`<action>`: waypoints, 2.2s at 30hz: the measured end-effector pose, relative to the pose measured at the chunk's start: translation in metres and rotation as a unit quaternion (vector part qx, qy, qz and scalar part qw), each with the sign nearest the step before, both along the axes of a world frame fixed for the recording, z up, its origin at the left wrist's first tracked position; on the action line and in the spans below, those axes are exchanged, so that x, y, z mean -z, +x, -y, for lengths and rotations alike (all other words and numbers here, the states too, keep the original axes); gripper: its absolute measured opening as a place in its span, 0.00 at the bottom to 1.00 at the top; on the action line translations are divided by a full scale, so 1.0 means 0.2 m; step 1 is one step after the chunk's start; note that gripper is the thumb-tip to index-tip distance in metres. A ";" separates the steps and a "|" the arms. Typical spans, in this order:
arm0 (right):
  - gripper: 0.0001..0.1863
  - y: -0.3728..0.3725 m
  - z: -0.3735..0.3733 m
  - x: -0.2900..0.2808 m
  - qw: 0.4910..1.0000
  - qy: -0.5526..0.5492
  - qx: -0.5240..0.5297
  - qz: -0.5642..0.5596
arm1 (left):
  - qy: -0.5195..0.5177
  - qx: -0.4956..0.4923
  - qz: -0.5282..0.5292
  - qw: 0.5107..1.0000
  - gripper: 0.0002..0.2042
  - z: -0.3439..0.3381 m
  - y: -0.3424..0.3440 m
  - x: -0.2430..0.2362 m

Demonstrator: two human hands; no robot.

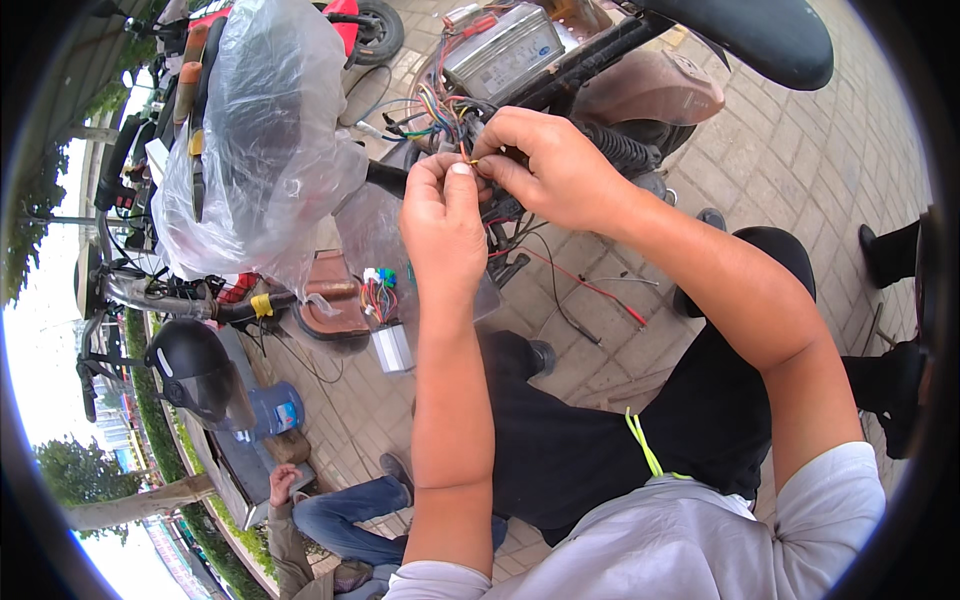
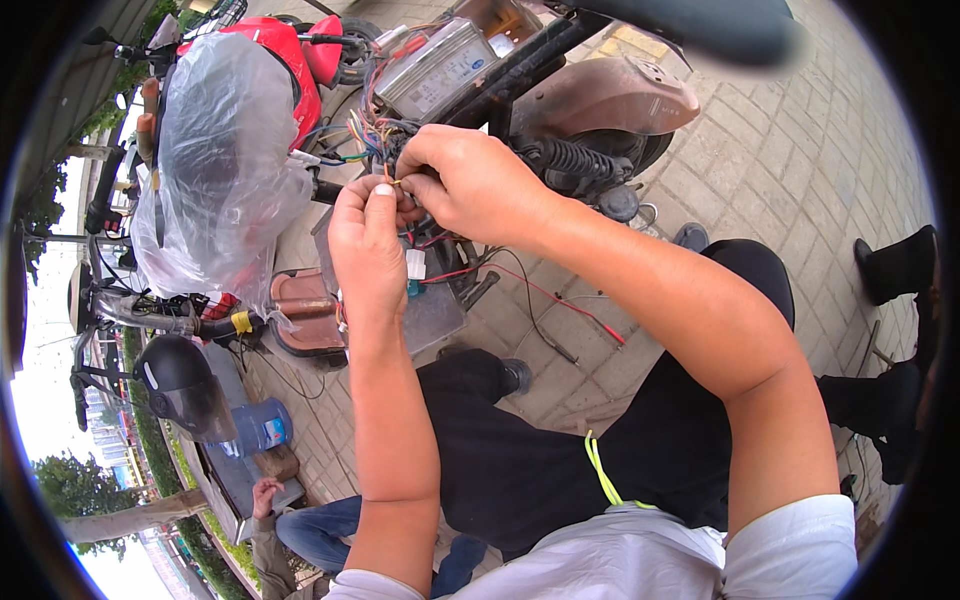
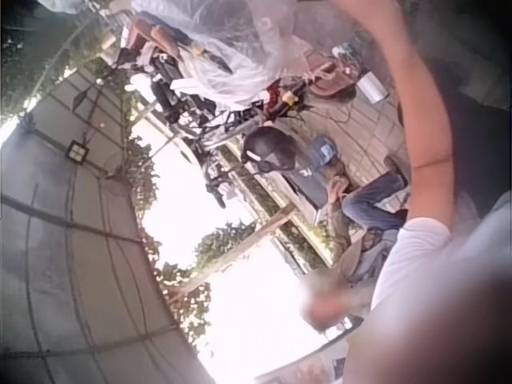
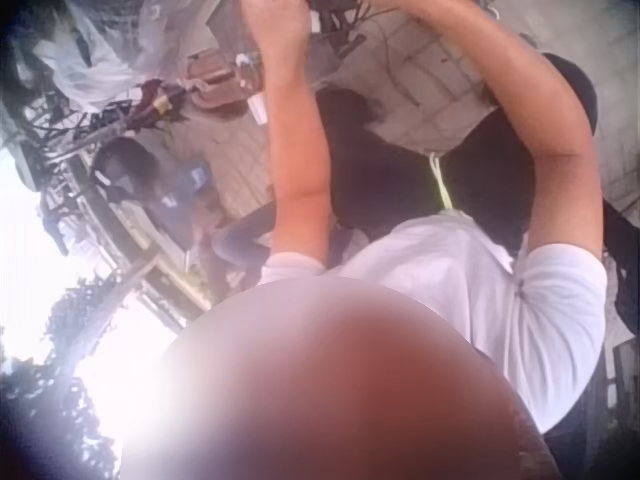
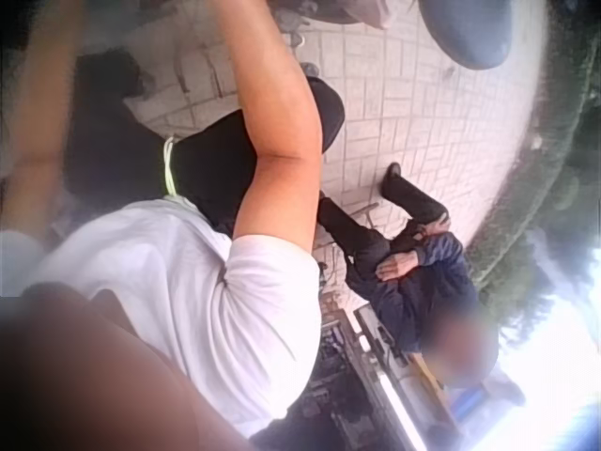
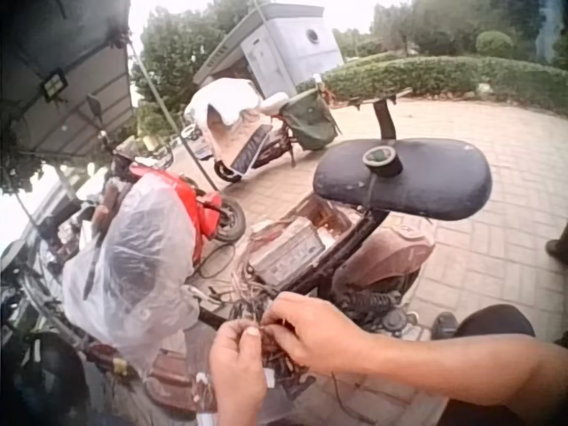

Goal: The person repairs electrical wiring on a scooter by stripping wire ends, twisting them together, and wrapping connections with electrical tape. The person uses pliers and electrical tape to secure the wires and then places the taped bundle into the scooter's wiring compartment.

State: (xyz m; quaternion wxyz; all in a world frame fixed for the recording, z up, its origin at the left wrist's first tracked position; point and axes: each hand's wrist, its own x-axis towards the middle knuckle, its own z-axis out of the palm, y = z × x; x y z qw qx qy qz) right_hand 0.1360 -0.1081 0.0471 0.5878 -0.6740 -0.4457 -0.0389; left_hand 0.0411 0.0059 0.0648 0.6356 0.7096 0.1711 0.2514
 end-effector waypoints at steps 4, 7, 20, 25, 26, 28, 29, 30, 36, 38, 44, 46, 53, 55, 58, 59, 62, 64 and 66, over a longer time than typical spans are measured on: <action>0.03 0.00 0.00 0.00 1.000 0.010 -0.016 0.009 | -0.161 0.030 0.055 0.985 0.05 -0.01 -0.01 0.00; 0.03 0.00 0.03 -0.01 0.999 0.001 -0.026 -0.041 | -0.245 0.010 0.097 0.965 0.06 -0.09 -0.01 -0.01; 0.06 -0.02 0.01 -0.01 0.999 0.002 -0.005 -0.032 | 0.134 -0.026 0.060 0.989 0.08 0.01 -0.02 0.02; 0.09 -0.02 0.02 -0.01 0.999 0.017 -0.027 -0.005 | -0.021 0.016 0.043 0.999 0.09 -0.02 0.00 0.04; 0.10 -0.03 0.03 -0.02 0.996 -0.005 -0.032 -0.081 | -0.046 0.028 0.051 0.997 0.09 -0.03 0.00 0.05; 0.10 -0.05 0.05 -0.07 0.971 -0.048 -0.039 -0.231 | -0.083 0.039 0.067 0.994 0.08 -0.04 0.01 0.06; 0.10 -0.05 0.05 -0.07 0.968 -0.027 -0.031 -0.247 | -0.095 0.039 0.074 0.992 0.08 -0.03 0.01 0.07; 0.10 -0.05 0.04 -0.07 0.965 -0.005 -0.024 -0.262 | -0.107 0.039 0.082 0.990 0.07 -0.03 0.02 0.08; 0.15 0.02 0.02 -0.05 0.967 -0.016 -0.089 -0.237 | -0.136 0.020 0.087 0.987 0.08 -0.04 0.02 0.09; 0.15 0.03 0.02 -0.07 0.957 -0.029 -0.114 -0.264 | -0.158 0.013 0.099 0.982 0.09 -0.03 0.02 0.08; 0.17 0.09 0.02 -0.09 0.869 -0.017 -0.234 -0.436 | -0.159 0.030 0.100 0.982 0.15 -0.02 0.01 0.07; 0.16 0.10 0.01 -0.09 0.850 0.001 -0.248 -0.465 | -0.162 0.042 0.088 0.982 0.15 -0.04 0.01 0.07; 0.08 0.13 0.01 -0.07 0.856 -0.033 -0.259 -0.446 | -0.192 0.080 0.046 0.977 0.13 -0.08 0.01 0.06; 0.07 0.13 0.00 -0.08 0.882 -0.046 -0.231 -0.409 | -0.189 0.077 0.042 0.978 0.12 -0.08 0.00 0.06; 0.06 0.12 0.00 -0.08 0.913 -0.062 -0.194 -0.354 | -0.177 0.067 0.037 0.981 0.11 -0.06 0.00 0.05; 0.06 0.12 0.01 -0.08 0.922 -0.066 -0.183 -0.335 | -0.170 0.062 0.033 0.983 0.11 -0.06 0.00 0.05; 0.07 0.12 0.00 -0.05 0.976 -0.039 -0.115 -0.179 | -0.145 0.058 0.025 0.987 0.09 -0.06 0.00 0.05; 0.10 0.07 0.02 -0.10 0.989 -0.078 -0.035 -0.125 | -0.125 0.052 0.020 0.991 0.08 -0.06 0.00 0.06; 0.12 0.01 0.03 -0.12 0.994 -0.086 0.045 -0.039 | -0.105 0.047 0.013 0.993 0.08 -0.05 0.00 0.04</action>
